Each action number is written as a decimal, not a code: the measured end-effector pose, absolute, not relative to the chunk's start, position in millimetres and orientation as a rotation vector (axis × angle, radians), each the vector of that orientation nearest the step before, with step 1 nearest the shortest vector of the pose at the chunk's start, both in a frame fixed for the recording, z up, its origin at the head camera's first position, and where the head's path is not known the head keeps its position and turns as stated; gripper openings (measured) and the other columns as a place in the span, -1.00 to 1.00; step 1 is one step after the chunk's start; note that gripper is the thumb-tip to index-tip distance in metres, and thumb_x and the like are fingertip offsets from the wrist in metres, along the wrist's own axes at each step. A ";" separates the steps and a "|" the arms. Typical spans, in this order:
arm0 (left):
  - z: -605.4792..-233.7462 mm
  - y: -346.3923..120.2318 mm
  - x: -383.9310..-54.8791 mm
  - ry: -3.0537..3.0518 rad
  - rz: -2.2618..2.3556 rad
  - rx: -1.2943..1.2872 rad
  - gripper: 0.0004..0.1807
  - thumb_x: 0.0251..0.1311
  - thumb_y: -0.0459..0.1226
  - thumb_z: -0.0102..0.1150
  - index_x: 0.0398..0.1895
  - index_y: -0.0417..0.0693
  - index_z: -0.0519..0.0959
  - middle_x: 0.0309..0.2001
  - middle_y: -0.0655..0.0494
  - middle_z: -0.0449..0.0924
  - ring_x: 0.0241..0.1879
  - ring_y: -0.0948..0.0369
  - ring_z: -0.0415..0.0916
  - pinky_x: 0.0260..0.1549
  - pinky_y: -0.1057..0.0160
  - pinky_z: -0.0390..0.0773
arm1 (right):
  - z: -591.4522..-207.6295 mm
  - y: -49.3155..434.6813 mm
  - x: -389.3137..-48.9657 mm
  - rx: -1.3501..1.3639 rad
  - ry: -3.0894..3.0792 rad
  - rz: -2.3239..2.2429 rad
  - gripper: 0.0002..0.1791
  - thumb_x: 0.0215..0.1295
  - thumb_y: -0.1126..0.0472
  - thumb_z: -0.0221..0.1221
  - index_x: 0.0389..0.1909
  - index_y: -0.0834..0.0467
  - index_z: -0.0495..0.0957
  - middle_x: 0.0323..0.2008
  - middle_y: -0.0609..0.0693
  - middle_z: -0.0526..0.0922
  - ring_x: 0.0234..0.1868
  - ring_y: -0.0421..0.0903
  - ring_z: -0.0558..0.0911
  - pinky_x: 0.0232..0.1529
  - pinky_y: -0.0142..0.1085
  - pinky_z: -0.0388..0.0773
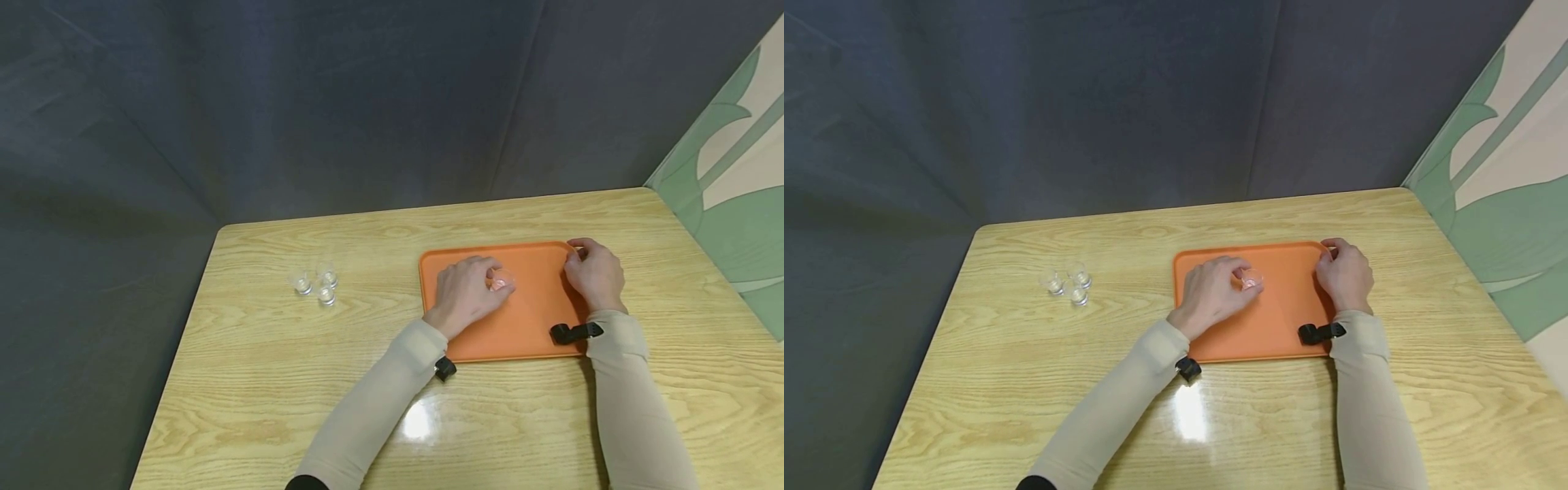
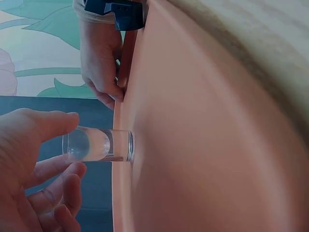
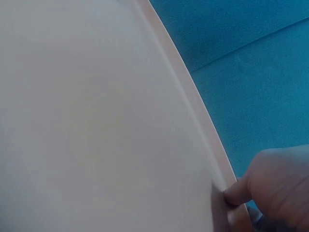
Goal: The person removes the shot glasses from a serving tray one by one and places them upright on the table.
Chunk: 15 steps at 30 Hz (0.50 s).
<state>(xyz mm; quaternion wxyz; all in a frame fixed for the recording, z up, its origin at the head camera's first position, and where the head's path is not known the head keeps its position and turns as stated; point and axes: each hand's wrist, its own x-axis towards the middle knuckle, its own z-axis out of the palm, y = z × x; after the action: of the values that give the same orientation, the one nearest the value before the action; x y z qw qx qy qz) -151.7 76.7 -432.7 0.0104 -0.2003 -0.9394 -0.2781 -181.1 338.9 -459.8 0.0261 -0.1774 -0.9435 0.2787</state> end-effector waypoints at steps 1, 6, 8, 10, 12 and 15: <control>-432.9 75.1 -151.0 -2.925 -0.883 -0.622 -0.55 0.34 0.23 0.30 0.18 0.32 0.73 -0.01 0.38 0.75 -0.31 0.38 0.58 -0.33 0.32 0.47 | -459.8 338.9 -181.3 -0.545 -2.914 0.859 -0.51 0.59 0.17 -0.08 0.38 0.29 0.50 0.04 0.37 0.60 -0.07 0.31 0.55 -0.28 -0.10 0.35; -433.8 65.6 -147.0 -2.886 -0.923 -0.617 -0.53 0.34 0.22 0.32 0.16 0.26 0.75 -0.16 0.40 0.73 -0.30 0.42 0.59 -0.26 0.31 0.50 | -460.0 338.8 -181.1 -0.543 -2.923 0.863 -0.51 0.60 0.15 -0.08 0.38 0.30 0.50 0.04 0.36 0.60 -0.07 0.31 0.55 -0.26 -0.10 0.35; -432.8 61.0 -145.9 -2.863 -0.939 -0.615 -0.53 0.34 0.21 0.33 0.15 0.23 0.76 -0.18 0.40 0.74 -0.30 0.43 0.60 -0.25 0.32 0.49 | -460.2 338.8 -180.8 -0.545 -2.927 0.864 -0.50 0.60 0.15 -0.08 0.38 0.29 0.50 0.04 0.36 0.59 -0.06 0.31 0.55 -0.25 -0.10 0.35; -431.3 55.7 -145.3 -2.835 -0.957 -0.611 -0.55 0.33 0.19 0.35 0.13 0.21 0.77 -0.18 0.38 0.75 -0.32 0.42 0.60 -0.29 0.35 0.48 | -460.6 339.0 -180.8 -0.547 -2.928 0.863 -0.50 0.60 0.15 -0.09 0.38 0.29 0.49 0.04 0.36 0.59 -0.05 0.31 0.55 -0.25 -0.10 0.35; -428.5 49.8 -144.9 -2.814 -0.968 -0.592 -0.57 0.31 0.18 0.37 0.08 0.20 0.78 -0.17 0.38 0.76 -0.32 0.41 0.61 -0.35 0.38 0.46 | -461.0 339.2 -181.0 -0.548 -2.927 0.860 -0.50 0.60 0.15 -0.09 0.39 0.29 0.49 0.05 0.36 0.59 -0.04 0.31 0.55 -0.24 -0.10 0.36; -423.3 38.9 -144.4 -2.793 -0.992 -0.563 -0.57 0.30 0.19 0.37 0.06 0.19 0.79 -0.17 0.37 0.78 -0.33 0.38 0.61 -0.43 0.37 0.43 | -461.2 338.8 -181.3 -0.549 -2.925 0.854 -0.50 0.60 0.14 -0.09 0.39 0.29 0.50 0.05 0.36 0.59 -0.04 0.31 0.55 -0.24 -0.10 0.36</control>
<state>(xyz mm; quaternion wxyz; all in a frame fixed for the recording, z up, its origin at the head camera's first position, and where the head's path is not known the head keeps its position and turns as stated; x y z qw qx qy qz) -144.4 38.9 -423.3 0.0622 -0.1861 -0.9241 -0.3280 -181.3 338.8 -461.2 0.0228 -0.1771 -0.9445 0.2757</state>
